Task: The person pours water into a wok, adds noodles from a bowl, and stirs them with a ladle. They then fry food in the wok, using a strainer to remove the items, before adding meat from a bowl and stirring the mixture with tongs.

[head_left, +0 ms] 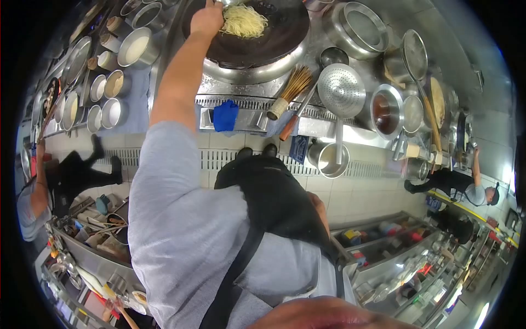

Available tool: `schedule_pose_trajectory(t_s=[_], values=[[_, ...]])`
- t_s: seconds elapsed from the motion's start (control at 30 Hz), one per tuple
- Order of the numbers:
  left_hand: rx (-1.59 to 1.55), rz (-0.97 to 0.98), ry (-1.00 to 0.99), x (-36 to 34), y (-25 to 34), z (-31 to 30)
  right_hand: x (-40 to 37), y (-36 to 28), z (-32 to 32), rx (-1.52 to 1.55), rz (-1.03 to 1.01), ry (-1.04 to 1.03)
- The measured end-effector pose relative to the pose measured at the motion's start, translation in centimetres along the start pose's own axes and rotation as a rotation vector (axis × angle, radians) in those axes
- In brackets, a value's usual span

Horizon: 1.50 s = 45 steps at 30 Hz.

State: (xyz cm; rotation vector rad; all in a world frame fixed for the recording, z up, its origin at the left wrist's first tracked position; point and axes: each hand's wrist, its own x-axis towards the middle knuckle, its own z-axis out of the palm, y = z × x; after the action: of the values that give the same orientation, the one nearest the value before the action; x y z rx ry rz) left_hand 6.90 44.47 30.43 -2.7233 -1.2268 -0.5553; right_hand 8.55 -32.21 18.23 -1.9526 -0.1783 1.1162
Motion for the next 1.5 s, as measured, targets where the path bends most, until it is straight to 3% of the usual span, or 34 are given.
schedule_pose_trajectory(t_s=[0.03, 0.1, 0.13, 0.2, 0.27, 0.3, 0.33, 0.37, 0.43, 0.5, 0.63, 0.7, 0.73, 0.77, 0.83, 0.9, 0.97, 1.03, 1.1, 1.17, 1.23, 1.33, 1.47, 1.5], values=[[-0.031, -0.069, 0.057, 0.3, 0.0, -1.3, 0.1, -0.5, 0.2, 0.003, 0.008, -0.007], [0.007, -0.008, 0.259, 0.4, -1.3, -2.7, 1.8, -2.4, 0.5, 0.008, -0.028, -0.007], [0.021, -0.014, 0.262, 0.0, -2.3, -2.8, 3.3, -3.5, 0.7, 0.008, -0.033, -0.021], [0.117, -0.015, -0.003, -1.5, -4.1, -2.3, 6.1, -7.6, 1.8, -0.346, -0.205, 0.034], [0.098, -0.073, -0.052, -3.5, -4.3, -3.0, 8.1, -14.0, 3.0, -0.296, -0.187, -0.009], [0.064, -0.129, -0.086, -4.0, -4.5, -3.1, 10.9, -14.1, 3.5, -0.207, -0.273, -0.045], [-0.015, -0.232, -0.003, -4.9, -5.4, -1.7, 14.8, -13.1, 3.6, -0.279, -0.411, -0.033], [-0.003, -0.244, -0.002, -6.8, -6.8, -0.2, 15.7, -16.6, 4.3, -0.309, -0.406, -0.004], [-0.104, -0.117, 0.133, -9.8, -9.2, 1.5, 17.7, -21.3, 6.8, -0.34, -0.408, 0.01], [-0.942, -0.752, 0.17, -12.8, -1.5, -6.9, 20.9, -22.6, 8.6, -0.509, -0.347, 0.169], [-1.358, -0.895, 0.339, -19.3, 0.6, -9.2, 24.3, -21.4, 10.9, -0.598, -0.437, 0.326], [-1.52, -0.861, 0.372, -23.2, -1.5, -7.1, 27.0, -19.8, 9.7, -0.407, -0.229, 0.225], [-1.535, -0.852, 0.372, -23.8, -1.0, -7.6, 25.7, -20.9, 9.1, -0.204, -0.299, 0.171], [-1.528, -0.892, 0.348, -24.6, -1.1, -8.6, 24.0, -22.9, 9.2, -0.195, -0.292, 0.199], [-1.526, -0.932, 0.316, -24.4, -1.1, -9.4, 20.5, -28.4, 7.3, 0.751, -0.092, -0.204], [-1.612, -0.948, 0.285, -24.0, -1.9, -10.0, 17.6, -31.3, 6.5, 1.149, -0.015, -0.425], [-1.654, -0.912, 0.273, -23.9, -3.4, -10.1, 14.0, -33.3, 8.1, 1.069, -0.084, -0.455], [-1.704, -0.873, 0.258, -24.0, -4.6, -10.3, 10.3, -35.3, 10.5, 0.323, -0.257, -0.046], [-1.674, -0.882, 0.2, -24.3, -5.6, -10.7, 9.2, -34.9, 11.7, 0.275, -0.312, 0.025], [-1.701, -0.881, 0.171, -24.9, -6.6, -10.5, 7.8, -36.2, 13.0, 0.158, -0.597, 0.046], [-1.721, -0.882, 0.153, -26.0, -7.6, -10.3, 6.1, -38.3, 14.1, 0.159, -0.511, 0.047], [-1.75, -0.873, 0.108, -27.8, -8.8, -10.3, 7.0, -41.0, 14.8, -0.385, -0.38, -0.022], [-1.736, -0.902, 0.092, -29.9, -9.9, -11.1, 13.9, -41.5, 17.9, -0.57, -0.457, 0.012], [-1.726, -0.913, 0.096, -30.2, -10.2, -11.3, 14.9, -41.6, 19.2, -0.635, -0.527, 0.113]])
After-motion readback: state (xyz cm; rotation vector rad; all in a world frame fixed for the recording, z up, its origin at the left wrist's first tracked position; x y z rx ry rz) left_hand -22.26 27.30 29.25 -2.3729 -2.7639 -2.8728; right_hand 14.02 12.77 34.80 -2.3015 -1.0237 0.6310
